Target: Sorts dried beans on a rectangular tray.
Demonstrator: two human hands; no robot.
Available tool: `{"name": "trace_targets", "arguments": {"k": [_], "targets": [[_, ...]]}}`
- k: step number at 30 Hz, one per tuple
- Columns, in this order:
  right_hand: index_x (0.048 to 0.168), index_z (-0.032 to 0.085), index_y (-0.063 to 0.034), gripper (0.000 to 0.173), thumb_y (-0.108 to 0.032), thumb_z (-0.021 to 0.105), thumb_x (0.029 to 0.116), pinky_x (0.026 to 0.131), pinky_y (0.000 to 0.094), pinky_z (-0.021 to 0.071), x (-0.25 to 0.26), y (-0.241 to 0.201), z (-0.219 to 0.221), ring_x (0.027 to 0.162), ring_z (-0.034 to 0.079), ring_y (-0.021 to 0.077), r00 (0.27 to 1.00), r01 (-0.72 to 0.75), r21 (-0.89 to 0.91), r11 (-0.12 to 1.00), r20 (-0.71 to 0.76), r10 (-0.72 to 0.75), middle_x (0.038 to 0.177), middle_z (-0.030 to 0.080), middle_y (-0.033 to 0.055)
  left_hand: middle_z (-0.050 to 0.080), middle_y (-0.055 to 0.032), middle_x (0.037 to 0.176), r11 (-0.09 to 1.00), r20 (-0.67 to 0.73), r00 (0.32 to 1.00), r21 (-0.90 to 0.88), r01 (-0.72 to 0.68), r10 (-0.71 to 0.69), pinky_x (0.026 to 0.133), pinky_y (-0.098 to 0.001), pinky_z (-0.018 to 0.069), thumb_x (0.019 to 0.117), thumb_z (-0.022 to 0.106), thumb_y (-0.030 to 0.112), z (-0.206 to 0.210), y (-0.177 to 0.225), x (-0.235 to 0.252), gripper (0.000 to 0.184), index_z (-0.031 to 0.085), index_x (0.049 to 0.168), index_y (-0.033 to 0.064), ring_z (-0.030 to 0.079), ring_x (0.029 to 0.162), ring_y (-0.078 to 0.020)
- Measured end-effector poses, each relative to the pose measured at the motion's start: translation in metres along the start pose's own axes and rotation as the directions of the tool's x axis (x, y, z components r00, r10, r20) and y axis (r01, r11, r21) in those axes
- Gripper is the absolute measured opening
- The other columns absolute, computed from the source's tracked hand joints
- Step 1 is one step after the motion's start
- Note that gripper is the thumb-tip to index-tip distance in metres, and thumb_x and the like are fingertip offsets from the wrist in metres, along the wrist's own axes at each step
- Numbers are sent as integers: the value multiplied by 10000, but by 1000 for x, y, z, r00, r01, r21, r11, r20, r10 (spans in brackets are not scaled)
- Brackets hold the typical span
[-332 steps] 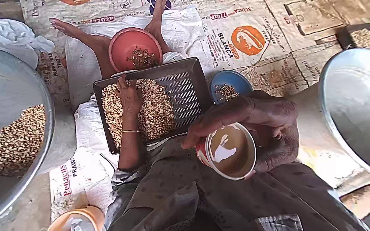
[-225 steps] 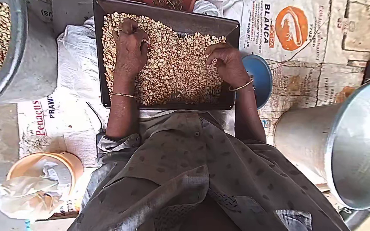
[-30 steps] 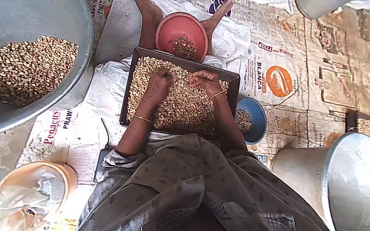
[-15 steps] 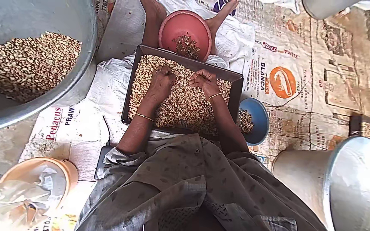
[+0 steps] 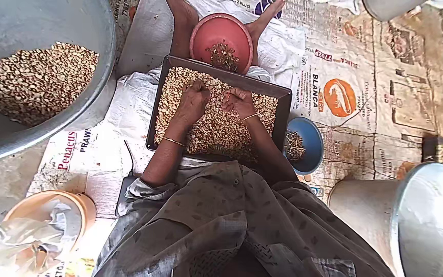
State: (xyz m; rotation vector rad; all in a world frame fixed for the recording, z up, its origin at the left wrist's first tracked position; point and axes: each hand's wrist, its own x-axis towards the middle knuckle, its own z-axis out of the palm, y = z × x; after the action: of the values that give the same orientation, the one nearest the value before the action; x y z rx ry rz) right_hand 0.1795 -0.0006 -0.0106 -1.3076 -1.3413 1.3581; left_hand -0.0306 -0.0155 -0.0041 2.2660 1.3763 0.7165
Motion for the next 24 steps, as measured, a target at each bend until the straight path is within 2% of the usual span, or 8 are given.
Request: {"name": "trace_targets", "arguments": {"k": [6, 13, 15, 17, 20, 21, 22, 24], "targets": [[1080, 656, 27, 139, -3, 527, 1036, 579, 260, 604, -5, -11, -14, 638, 707, 131, 995, -62, 236, 970, 90, 42, 813, 734, 63, 620, -257, 1199, 1000, 6, 1000, -4, 11, -11, 1044, -651, 399, 977, 547, 4, -1, 0, 0, 194, 726, 1041, -33, 555, 1205, -468], [983, 668, -22, 113, 33, 570, 990, 568, 233, 589, -7, -11, -24, 627, 689, 94, 989, -30, 258, 966, 150, -9, 816, 732, 33, 624, -268, 1185, 1000, 1, 1000, -6, -10, 10, 1027, -645, 409, 972, 552, 2, -1, -1, 0, 185, 723, 1029, -41, 558, 1195, -480], [961, 664, -33, 100, 28, 588, 982, 569, 235, 590, -10, -15, -27, 616, 687, 90, 983, -39, 165, 986, 184, 8, 791, 730, 17, 625, -276, 1180, 1000, -2, 1000, -2, -19, 19, 1024, -640, 412, 969, 551, -4, -1, -1, 0, 185, 721, 1027, -49, 559, 1191, -488], [963, 656, -2, 55, 26, 609, 973, 582, 253, 604, -14, -23, -31, 611, 691, 97, 961, -72, -74, 995, 263, 89, 763, 712, 18, 622, -275, 1189, 1000, 15, 1000, 6, -9, 9, 1031, -640, 411, 979, 546, 6, -1, 0, -1, 194, 721, 1043, -49, 552, 1209, -485], [1042, 646, 69, 85, 30, 615, 972, 658, 309, 621, -7, -47, -33, 648, 699, 145, 910, -109, -487, 867, 301, 284, 830, 695, 104, 620, -272, 1202, 1000, 14, 1000, 13, 6, -6, 1029, -653, 402, 970, 556, -6, -1, 1, 1, 191, 723, 1054, -47, 552, 1206, -485], [1071, 654, 76, 116, 20, 617, 977, 691, 324, 627, -1, -55, -34, 683, 710, 159, 930, -84, -539, 838, 259, 260, 879, 701, 127, 617, -266, 1202, 1000, 10, 1000, 12, 10, -10, 1036, -651, 402, 970, 554, -6, -1, 1, 0, 193, 723, 1056, -41, 554, 1203, -477], [1102, 664, 74, 154, 12, 625, 966, 728, 338, 637, 7, -64, -36, 730, 728, 171, 968, -32, -535, 844, 193, 159, 939, 717, 142, 618, -263, 1204, 1000, 9, 1000, 12, 12, -12, 1044, -646, 401, 971, 553, -4, -1, 1, 0, 195, 723, 1059, -36, 555, 1202, -472], [1271, 615, 55, 325, -57, 647, 967, 821, 356, 642, 26, -83, -45, 877, 743, 188, 991, 130, -490, 862, 31, -132, 1165, 689, 162, 621, -263, 1196, 1000, 8, 1000, 18, 1, -1, 1031, -637, 411, 978, 548, 9, -1, 0, 1, 198, 722, 1061, -34, 561, 1187, -472]]}}
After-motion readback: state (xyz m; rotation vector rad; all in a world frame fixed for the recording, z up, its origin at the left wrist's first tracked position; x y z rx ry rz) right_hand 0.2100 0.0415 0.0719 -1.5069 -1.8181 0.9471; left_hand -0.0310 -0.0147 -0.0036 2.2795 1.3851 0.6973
